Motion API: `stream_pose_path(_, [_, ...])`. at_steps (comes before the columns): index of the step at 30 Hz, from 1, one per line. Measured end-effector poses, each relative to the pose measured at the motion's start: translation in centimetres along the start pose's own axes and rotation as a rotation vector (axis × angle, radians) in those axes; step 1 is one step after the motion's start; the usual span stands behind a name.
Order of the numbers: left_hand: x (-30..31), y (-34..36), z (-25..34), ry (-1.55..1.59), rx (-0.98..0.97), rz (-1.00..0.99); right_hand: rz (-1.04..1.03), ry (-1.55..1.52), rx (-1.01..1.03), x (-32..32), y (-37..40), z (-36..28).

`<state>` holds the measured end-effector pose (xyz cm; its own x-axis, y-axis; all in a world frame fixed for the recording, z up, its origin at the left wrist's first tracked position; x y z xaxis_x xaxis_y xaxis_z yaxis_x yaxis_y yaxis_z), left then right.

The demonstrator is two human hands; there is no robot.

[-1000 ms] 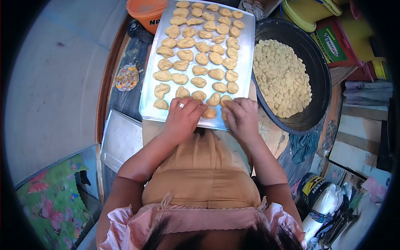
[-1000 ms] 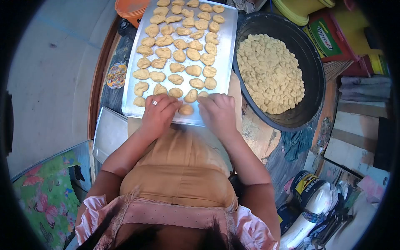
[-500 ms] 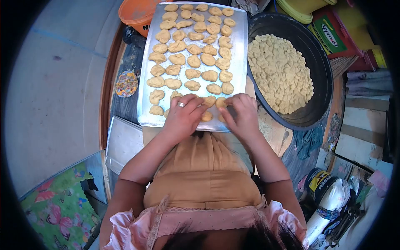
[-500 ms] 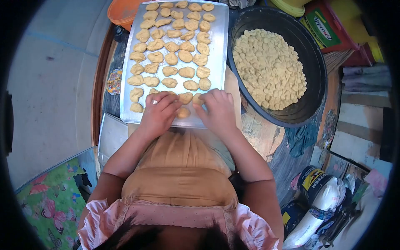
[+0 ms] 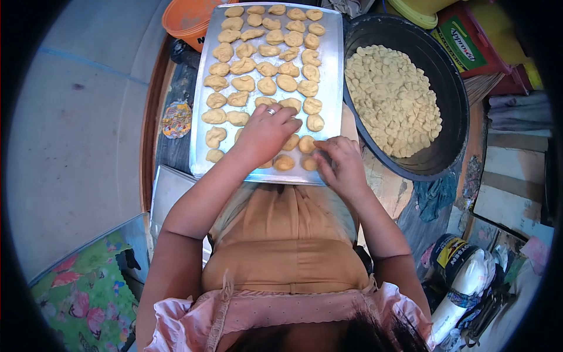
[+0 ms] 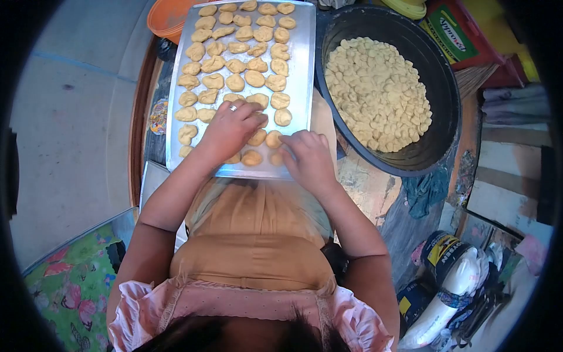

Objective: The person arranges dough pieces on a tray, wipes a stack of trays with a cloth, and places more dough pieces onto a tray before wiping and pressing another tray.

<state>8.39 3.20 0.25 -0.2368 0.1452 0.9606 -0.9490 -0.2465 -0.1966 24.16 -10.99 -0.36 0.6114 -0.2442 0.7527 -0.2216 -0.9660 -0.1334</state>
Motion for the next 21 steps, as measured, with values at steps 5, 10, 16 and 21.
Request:
stream_pose_path(5, [-0.7,0.1,-0.5,-0.118,0.042,0.025,0.002,0.187,0.032,-1.1,0.5,-0.1])
stream_pose_path(10, [1.5,1.7,1.8,-0.003,0.026,0.057,-0.059,0.295,0.013,-1.5,0.8,0.4])
stream_pose_path(16, [2.0,4.8,3.4,0.146,0.117,0.008,0.18,0.122,-0.098,0.3,-3.2,1.9])
stream_pose_path(21, [2.0,5.8,2.9,0.178,0.181,0.054,-0.004,0.362,0.011,-0.9,-6.9,2.4])
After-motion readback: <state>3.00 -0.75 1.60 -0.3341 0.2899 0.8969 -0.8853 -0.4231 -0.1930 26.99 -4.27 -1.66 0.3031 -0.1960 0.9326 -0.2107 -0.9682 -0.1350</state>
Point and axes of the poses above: each hand's wrist, its own y-axis away from the middle knuckle, its own x-axis out of the back of the hand, z = x × y, the point moved 2 cm from there along -y, towards the middle knuckle, and after that the axes turned 9 degrees about -x, right-handed, at the moved point
